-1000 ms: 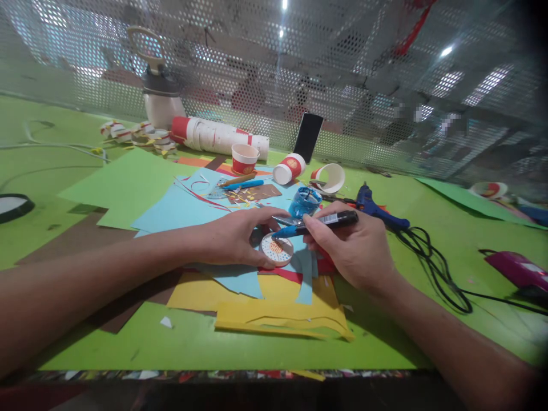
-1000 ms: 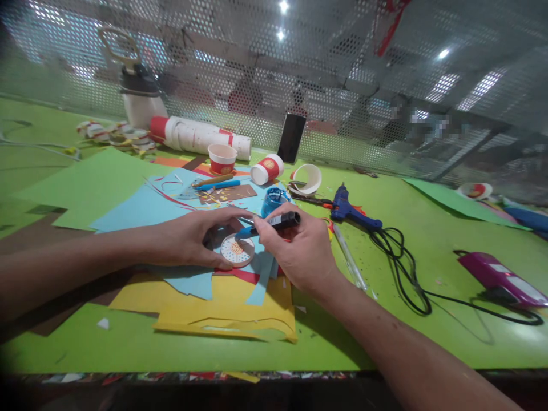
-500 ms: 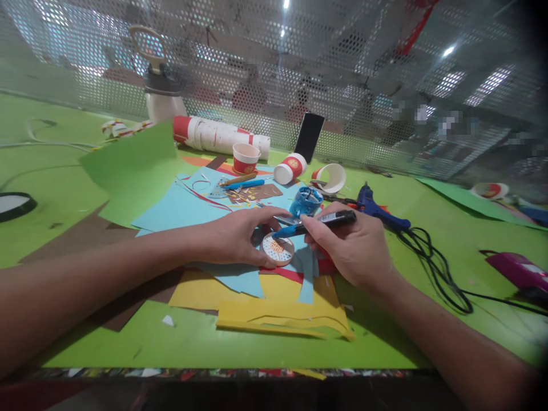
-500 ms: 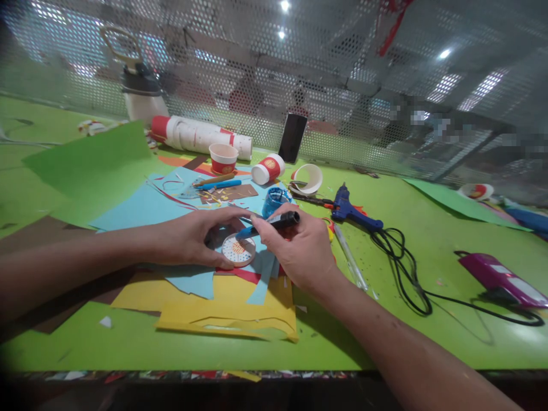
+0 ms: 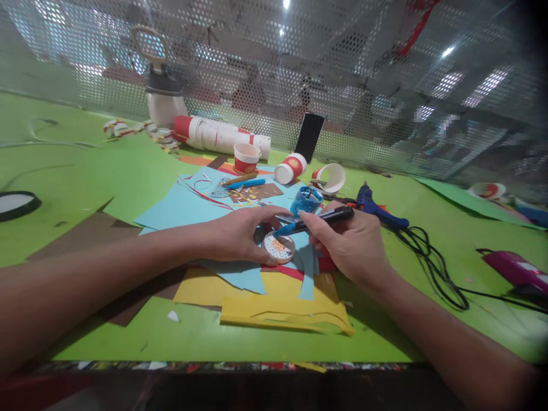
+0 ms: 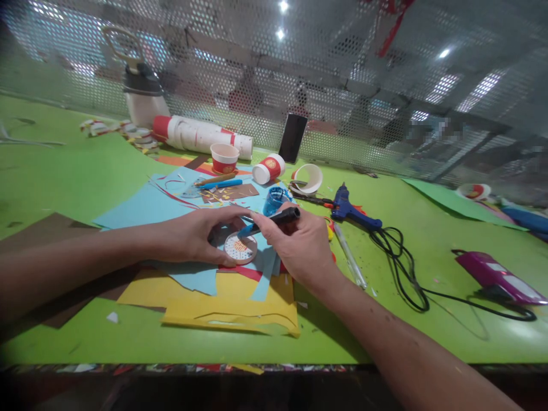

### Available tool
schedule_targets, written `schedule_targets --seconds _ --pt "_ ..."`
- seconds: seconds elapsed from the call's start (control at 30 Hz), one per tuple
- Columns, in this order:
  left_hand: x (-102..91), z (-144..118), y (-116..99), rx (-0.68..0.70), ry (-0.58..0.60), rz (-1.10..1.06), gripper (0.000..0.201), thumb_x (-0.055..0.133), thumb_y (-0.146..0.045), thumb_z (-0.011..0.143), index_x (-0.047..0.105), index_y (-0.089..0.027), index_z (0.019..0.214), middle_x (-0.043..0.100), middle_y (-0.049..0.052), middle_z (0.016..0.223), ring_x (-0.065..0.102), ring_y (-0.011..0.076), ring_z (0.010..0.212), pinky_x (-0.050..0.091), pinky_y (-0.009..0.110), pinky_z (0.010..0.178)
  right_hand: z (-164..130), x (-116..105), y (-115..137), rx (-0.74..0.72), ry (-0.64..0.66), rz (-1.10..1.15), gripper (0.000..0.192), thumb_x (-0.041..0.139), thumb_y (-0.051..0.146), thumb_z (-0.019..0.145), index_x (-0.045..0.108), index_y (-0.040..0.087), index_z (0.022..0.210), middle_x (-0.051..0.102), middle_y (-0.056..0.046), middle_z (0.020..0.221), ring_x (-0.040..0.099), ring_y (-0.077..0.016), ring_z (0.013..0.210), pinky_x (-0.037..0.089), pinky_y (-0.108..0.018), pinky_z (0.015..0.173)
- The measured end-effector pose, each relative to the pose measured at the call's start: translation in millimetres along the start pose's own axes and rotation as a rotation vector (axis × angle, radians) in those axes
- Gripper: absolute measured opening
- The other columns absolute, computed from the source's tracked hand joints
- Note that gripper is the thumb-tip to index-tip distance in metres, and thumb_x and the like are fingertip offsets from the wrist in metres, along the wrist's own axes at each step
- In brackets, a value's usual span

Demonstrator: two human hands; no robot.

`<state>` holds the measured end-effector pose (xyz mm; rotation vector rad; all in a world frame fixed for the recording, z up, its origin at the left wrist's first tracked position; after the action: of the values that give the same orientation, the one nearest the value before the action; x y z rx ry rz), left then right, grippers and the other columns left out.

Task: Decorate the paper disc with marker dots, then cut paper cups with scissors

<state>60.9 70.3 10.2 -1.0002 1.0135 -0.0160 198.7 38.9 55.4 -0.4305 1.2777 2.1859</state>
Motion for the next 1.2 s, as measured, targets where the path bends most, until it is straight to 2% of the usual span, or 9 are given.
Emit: schedule_targets --seconds 0.3,0.47,0.77,1.2 --pt "0.7 -0.1 0.0 -0.012 0.005 -0.002 0.081 0.079 -0.035 0.066 0.045 -0.019 0.138 0.063 0.008 0.112 0.059 0.0224 0.101 0.046 0.031 0.086 -2.2 -16.4 -1.8 0.044 -0.089 0.091 0.035 0.068 0.043 0.081 0.059 0.02 0.055 0.06 0.001 0.049 0.054 -0.0127 0.043 0.044 -0.026 0.045" --pt "1.4 -0.4 -0.4 -0.019 0.015 -0.009 0.082 0.079 -0.035 0.066 0.044 -0.019 0.139 0.063 0.008 0.112 0.059 0.0218 0.098 0.046 0.03 0.083 -1.9 -11.9 2.6 -0.008 -0.036 0.02 0.032 0.068 0.037 0.082 0.058 0.021 0.055 0.06 0.002 0.05 0.054 -0.0129 0.044 0.044 -0.027 0.047" --pt "0.9 -0.2 -1.2 -0.007 0.016 -0.019 0.08 0.079 -0.034 0.067 0.045 -0.021 0.138 0.063 0.009 0.113 0.059 0.0225 0.101 0.047 0.031 0.085 -1.7 -8.8 6.7 -0.064 -0.025 -0.016 0.033 0.068 0.037 0.082 0.057 0.02 0.055 0.056 0.003 0.049 0.05 -0.0114 0.045 0.04 -0.027 0.048" --pt "1.6 -0.1 0.5 -0.008 0.028 -0.031 0.081 0.079 -0.034 0.068 0.043 -0.02 0.139 0.063 0.009 0.114 0.059 0.0234 0.104 0.047 0.032 0.086 -2.2 -4.5 4.6 -0.058 -0.006 -0.011 0.031 0.068 0.035 0.082 0.056 0.021 0.057 0.055 0.004 0.05 0.048 -0.0103 0.043 0.039 -0.025 0.044"
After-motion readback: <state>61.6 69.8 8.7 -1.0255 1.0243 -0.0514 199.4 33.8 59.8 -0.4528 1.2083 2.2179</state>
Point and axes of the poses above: each hand's wrist, its own z-axis towards the middle knuckle, its own x-axis out of the palm, y = z × x, the point moved 9 cm from there along z, towards the middle knuckle
